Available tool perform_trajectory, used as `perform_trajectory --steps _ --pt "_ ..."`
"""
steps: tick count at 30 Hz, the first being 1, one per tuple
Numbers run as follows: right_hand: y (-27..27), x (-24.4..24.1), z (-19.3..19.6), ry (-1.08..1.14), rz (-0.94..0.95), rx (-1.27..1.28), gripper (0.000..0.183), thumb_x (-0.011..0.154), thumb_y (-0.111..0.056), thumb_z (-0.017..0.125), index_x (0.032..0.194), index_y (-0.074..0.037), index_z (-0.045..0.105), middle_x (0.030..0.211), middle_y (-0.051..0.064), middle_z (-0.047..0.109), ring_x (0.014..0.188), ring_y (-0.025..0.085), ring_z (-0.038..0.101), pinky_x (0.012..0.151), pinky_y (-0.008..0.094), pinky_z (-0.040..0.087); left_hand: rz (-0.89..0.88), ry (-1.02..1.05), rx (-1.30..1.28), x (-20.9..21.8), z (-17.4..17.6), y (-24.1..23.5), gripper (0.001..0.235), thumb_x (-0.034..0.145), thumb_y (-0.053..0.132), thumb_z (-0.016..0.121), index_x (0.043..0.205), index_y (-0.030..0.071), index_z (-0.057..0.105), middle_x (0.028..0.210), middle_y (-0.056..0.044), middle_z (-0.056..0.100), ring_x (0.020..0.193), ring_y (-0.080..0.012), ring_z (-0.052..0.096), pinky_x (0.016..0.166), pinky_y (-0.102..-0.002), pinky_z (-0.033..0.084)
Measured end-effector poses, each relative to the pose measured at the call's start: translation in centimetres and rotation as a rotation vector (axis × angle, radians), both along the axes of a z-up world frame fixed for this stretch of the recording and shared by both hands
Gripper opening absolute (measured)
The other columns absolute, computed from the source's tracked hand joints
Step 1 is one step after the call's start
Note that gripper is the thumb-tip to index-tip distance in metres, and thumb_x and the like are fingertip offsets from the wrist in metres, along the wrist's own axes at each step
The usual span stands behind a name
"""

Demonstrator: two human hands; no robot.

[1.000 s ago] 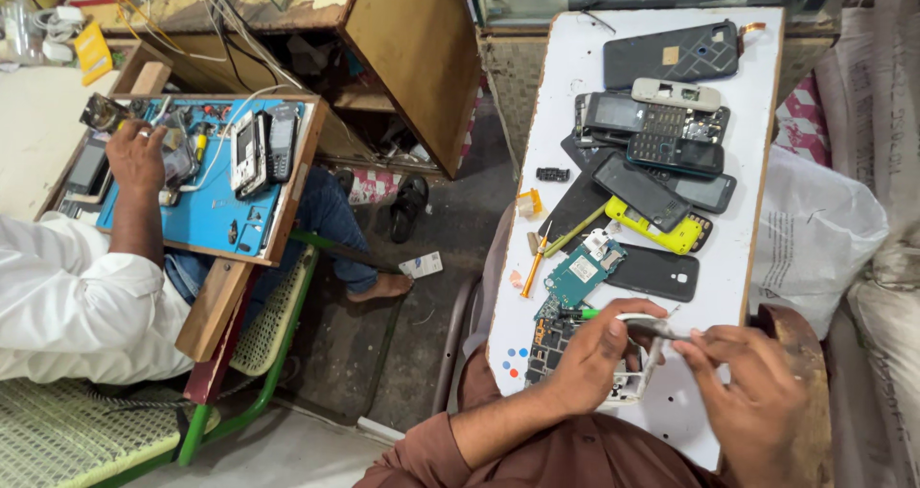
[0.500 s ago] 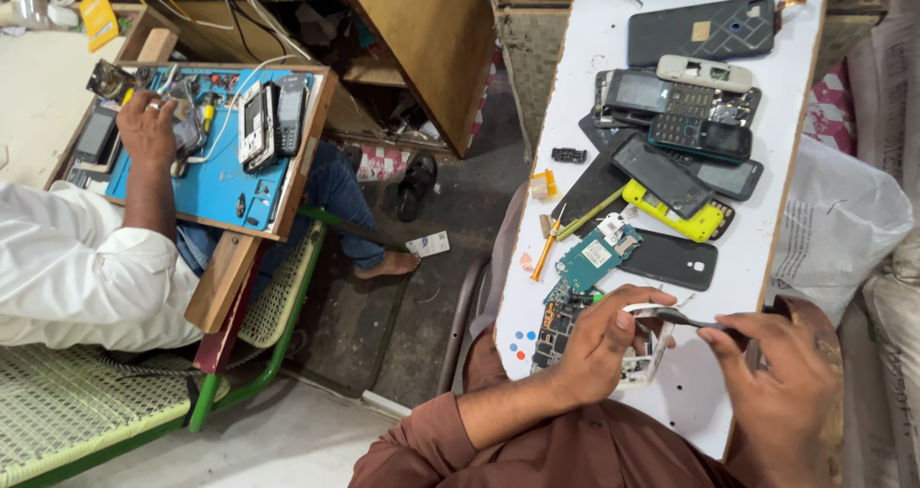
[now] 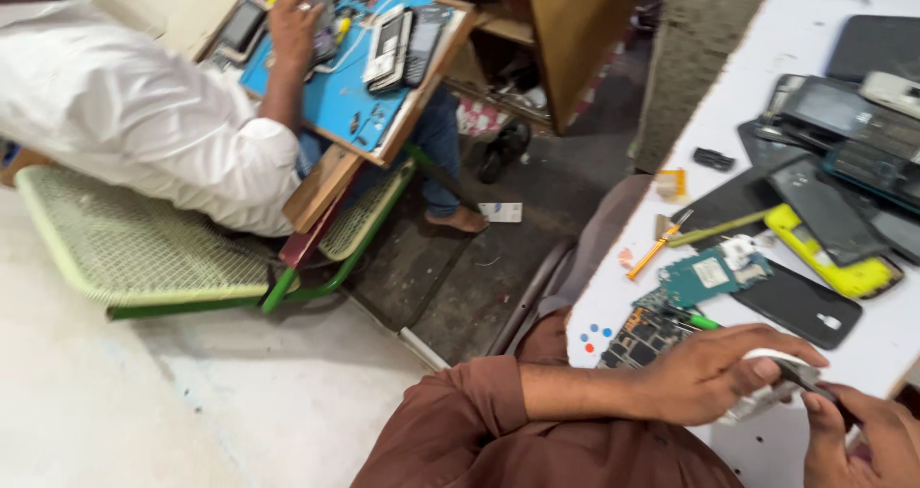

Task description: The person uses a screwdriver to remove a component from a circuit board and places it on the table. They then pick up a white phone frame and use a small brush to clean its interior surfaces repeatedly. The person sets the frame down and picks up a screwdriver again.

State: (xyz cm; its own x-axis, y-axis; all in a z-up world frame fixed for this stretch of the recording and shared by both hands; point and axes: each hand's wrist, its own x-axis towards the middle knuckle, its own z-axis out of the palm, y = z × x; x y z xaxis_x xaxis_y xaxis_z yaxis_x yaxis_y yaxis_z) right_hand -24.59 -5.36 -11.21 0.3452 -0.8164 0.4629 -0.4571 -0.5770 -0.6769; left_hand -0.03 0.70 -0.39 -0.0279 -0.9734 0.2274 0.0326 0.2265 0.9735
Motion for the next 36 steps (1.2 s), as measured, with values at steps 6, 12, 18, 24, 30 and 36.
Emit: perform_trajectory --steps 6,12,18,24,30,36 --pt "-0.7 -1.3 -4.4 -0.146 -0.080 0.303 0.019 0.110 -0.014 0.070 0.116 0.004 0.065 0.095 0.010 0.064 0.084 0.013 0.060 0.086 0.023 0.050 0.091 -0.035 -0.103 0.2 -0.8 -0.1 0.050 0.127 0.055 0.032 0.136 0.012 0.057 0.125 -0.003 0.063 0.117 -0.0143 0.060 0.107 -0.026 0.046" --pt "1.6 1.1 3.5 0.036 -0.110 0.099 0.018 0.104 -0.014 0.073 0.112 0.000 0.068 0.099 0.010 0.064 0.085 0.017 0.060 0.080 0.024 0.046 -0.045 0.109 0.172 0.4 0.9 -0.2 0.055 0.116 0.049 0.036 0.141 0.007 0.060 0.120 -0.011 0.066 0.101 -0.0218 0.062 0.094 -0.034 0.051" --pt "3.3 4.9 13.5 0.458 -0.137 -0.052 0.018 0.083 -0.017 0.084 0.091 -0.005 0.074 0.090 0.007 0.072 0.085 0.029 0.065 0.087 0.046 0.050 -0.056 -0.019 -0.020 1.0 -0.2 -0.3 0.054 0.121 0.052 0.036 0.137 0.006 0.059 0.123 -0.008 0.065 0.114 -0.0187 0.064 0.105 -0.030 0.050" --pt "0.0 4.5 14.6 0.120 -0.385 -0.030 0.025 0.108 -0.027 0.082 0.106 -0.003 0.073 0.100 0.010 0.070 0.086 0.025 0.062 0.077 0.034 0.049 0.065 0.255 0.233 1.9 -0.7 -1.0 0.075 0.112 0.064 0.034 0.140 -0.002 0.056 0.112 -0.017 0.072 0.091 -0.0145 0.063 0.082 -0.029 0.053" --pt "0.7 4.7 13.9 0.040 -0.206 0.078 0.023 0.096 -0.020 0.083 0.104 -0.002 0.072 0.096 0.009 0.070 0.088 0.024 0.065 0.077 0.034 0.051 -0.048 0.513 0.360 1.3 -0.9 -1.5 0.076 0.108 0.063 0.037 0.143 -0.004 0.044 0.125 -0.021 0.066 0.099 -0.0243 0.067 0.081 -0.034 0.052" --pt "0.7 6.0 13.6 0.058 -0.123 0.055 0.023 0.086 -0.017 0.086 0.098 -0.004 0.072 0.094 0.007 0.073 0.088 0.025 0.067 0.079 0.038 0.048 -0.185 0.370 0.308 1.1 0.5 -1.2 0.086 0.108 0.070 0.035 0.151 -0.003 0.044 0.136 -0.017 0.058 0.109 -0.0226 0.062 0.087 -0.034 0.050"
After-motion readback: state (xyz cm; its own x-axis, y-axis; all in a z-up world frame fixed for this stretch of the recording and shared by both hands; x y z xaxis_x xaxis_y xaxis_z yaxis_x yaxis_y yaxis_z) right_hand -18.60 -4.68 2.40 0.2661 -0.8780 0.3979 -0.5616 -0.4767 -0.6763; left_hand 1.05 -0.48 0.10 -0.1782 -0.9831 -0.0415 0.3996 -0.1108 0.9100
